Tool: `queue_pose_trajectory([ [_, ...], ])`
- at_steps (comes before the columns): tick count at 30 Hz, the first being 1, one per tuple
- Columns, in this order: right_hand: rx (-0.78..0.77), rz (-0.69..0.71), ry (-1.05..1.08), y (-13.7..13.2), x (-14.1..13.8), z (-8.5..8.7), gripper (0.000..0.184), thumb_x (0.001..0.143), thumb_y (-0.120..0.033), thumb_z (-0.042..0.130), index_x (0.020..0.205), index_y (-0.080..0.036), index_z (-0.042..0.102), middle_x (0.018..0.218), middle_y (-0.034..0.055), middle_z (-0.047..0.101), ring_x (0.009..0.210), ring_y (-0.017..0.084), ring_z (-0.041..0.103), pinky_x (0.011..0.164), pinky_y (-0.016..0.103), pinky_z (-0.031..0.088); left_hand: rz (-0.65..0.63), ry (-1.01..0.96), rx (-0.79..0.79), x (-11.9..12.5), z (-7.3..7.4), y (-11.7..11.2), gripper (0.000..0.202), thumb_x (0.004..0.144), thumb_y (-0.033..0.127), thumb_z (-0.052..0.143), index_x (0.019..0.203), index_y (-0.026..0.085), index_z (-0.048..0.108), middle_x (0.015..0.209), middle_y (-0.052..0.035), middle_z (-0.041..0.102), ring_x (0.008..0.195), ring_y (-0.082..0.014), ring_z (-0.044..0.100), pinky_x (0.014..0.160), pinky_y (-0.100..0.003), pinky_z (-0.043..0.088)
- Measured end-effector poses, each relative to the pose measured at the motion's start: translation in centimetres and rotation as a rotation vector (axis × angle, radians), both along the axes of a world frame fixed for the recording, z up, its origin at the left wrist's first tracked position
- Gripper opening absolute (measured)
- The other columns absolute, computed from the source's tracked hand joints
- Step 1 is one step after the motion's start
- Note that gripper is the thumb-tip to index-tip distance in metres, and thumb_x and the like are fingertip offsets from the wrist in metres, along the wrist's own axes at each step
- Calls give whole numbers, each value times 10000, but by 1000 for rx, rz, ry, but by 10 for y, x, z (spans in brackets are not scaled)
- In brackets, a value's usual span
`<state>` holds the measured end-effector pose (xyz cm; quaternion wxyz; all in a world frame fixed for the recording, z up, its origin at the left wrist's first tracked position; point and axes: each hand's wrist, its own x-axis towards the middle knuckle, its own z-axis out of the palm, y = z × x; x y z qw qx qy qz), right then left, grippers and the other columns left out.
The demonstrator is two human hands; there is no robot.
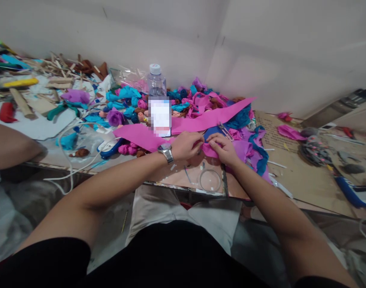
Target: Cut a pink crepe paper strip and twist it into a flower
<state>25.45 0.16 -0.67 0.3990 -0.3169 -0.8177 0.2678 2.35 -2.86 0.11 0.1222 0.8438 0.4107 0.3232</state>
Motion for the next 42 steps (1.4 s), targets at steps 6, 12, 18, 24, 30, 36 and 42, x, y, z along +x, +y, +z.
queue_pose_trajectory([
  [6, 62, -51, -10, 2, 1, -2, 454, 1027, -644, 569, 872, -257, 748, 1015, 74, 753, 1002, 253, 705, 962, 480, 540, 21, -12, 39, 0, 0, -1, 195, 1014, 286, 543, 1054, 202, 714, 1024, -61, 783, 938, -240, 707, 838, -370, 479],
  [12, 74, -86, -10, 0, 1, -2, 481, 1017, -666, 568, 831, -255, 734, 999, 73, 755, 987, 250, 707, 953, 478, 548, 23, -10, 24, 1, 1, -2, 207, 1020, 305, 537, 1056, 205, 716, 1010, -68, 780, 935, -239, 707, 839, -370, 481],
  [18, 42, -58, 22, 0, 1, -2, 489, 1013, -674, 570, 817, -251, 717, 1007, 73, 753, 987, 247, 712, 955, 470, 562, -1, -21, 20, 0, 1, -2, 215, 1024, 309, 530, 1062, 204, 713, 1026, -72, 783, 943, -238, 711, 849, -370, 489],
  [24, 19, -20, 49, 0, 2, 2, 457, 1010, -656, 590, 831, -250, 698, 991, 76, 748, 1005, 247, 709, 975, 469, 558, -7, -42, -42, 1, 6, -5, 230, 1006, 312, 539, 1081, 197, 723, 1064, -78, 800, 929, -240, 727, 833, -364, 498],
  [30, -22, 106, 3, -1, 5, 3, 371, 912, -621, 760, 878, -252, 752, 1029, 70, 761, 1015, 253, 713, 987, 475, 547, -10, -102, -132, 0, 10, -7, 239, 981, 325, 561, 1040, 195, 752, 995, -53, 803, 866, -219, 719, 822, -354, 504],
  [36, -143, 263, -68, 1, 10, 6, 381, 834, -609, 842, 817, -232, 790, 1059, 87, 754, 1055, 272, 701, 986, 481, 545, -121, -242, -320, -3, 9, -3, 239, 945, 342, 587, 971, 172, 754, 962, -37, 788, 850, -178, 696, 811, -306, 526],
  [42, -256, 303, -91, 5, 18, 15, 400, 745, -581, 918, 776, -214, 764, 1087, 90, 756, 1064, 279, 697, 992, 459, 544, -168, -351, -450, -3, 6, 2, 278, 926, 398, 616, 938, 150, 740, 958, -52, 753, 845, -170, 660, 834, -313, 520],
])
